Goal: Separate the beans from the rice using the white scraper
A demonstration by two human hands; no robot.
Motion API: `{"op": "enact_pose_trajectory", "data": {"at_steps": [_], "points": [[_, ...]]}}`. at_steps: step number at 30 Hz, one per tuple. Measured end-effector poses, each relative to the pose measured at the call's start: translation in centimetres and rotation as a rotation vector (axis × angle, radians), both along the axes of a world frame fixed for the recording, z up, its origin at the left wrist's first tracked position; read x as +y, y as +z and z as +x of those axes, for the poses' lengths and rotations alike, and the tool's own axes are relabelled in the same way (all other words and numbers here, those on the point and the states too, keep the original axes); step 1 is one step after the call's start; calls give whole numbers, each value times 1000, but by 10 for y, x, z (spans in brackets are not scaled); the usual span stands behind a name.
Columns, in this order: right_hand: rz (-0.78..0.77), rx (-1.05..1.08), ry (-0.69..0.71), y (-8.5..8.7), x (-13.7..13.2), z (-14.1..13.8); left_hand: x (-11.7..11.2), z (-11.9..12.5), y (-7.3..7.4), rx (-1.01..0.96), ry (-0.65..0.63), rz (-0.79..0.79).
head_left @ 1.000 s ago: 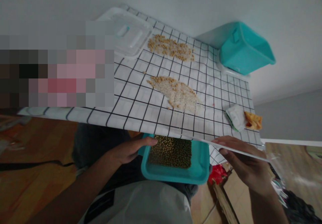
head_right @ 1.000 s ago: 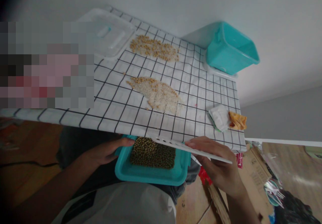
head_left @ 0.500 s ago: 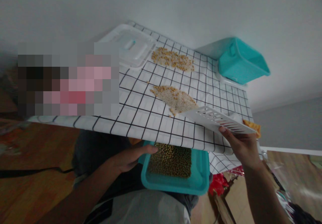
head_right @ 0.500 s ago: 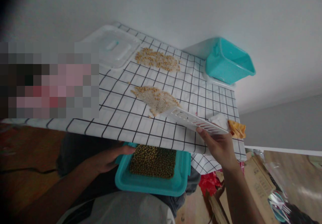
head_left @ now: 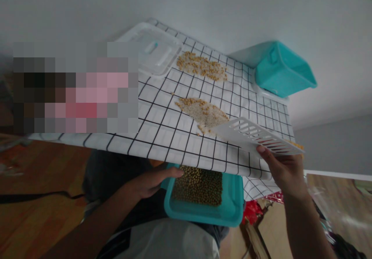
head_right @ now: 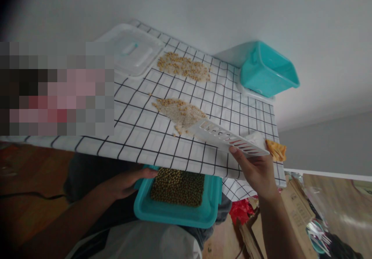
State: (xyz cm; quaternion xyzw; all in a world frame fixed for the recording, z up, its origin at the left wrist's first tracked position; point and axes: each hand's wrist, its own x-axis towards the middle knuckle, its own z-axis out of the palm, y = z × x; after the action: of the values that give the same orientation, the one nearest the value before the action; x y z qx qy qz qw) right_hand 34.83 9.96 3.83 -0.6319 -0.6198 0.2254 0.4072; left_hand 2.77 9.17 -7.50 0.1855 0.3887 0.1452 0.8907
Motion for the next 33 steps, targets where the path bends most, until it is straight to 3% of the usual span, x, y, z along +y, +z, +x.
{"op": "enact_pose_trajectory", "data": {"at_steps": [15,21,27,33], "points": [[-61,-10,79,12,-22,-6,3,1,4,28,-11,1],[55,33,4,6,-2,-23,1,1,5,54,-5,4],[33,-27,70,7,15,-38,-1,1,4,13,31,-2],[-56,-15,111,11,11,-42,1,1,3,-20,25,6]]}}
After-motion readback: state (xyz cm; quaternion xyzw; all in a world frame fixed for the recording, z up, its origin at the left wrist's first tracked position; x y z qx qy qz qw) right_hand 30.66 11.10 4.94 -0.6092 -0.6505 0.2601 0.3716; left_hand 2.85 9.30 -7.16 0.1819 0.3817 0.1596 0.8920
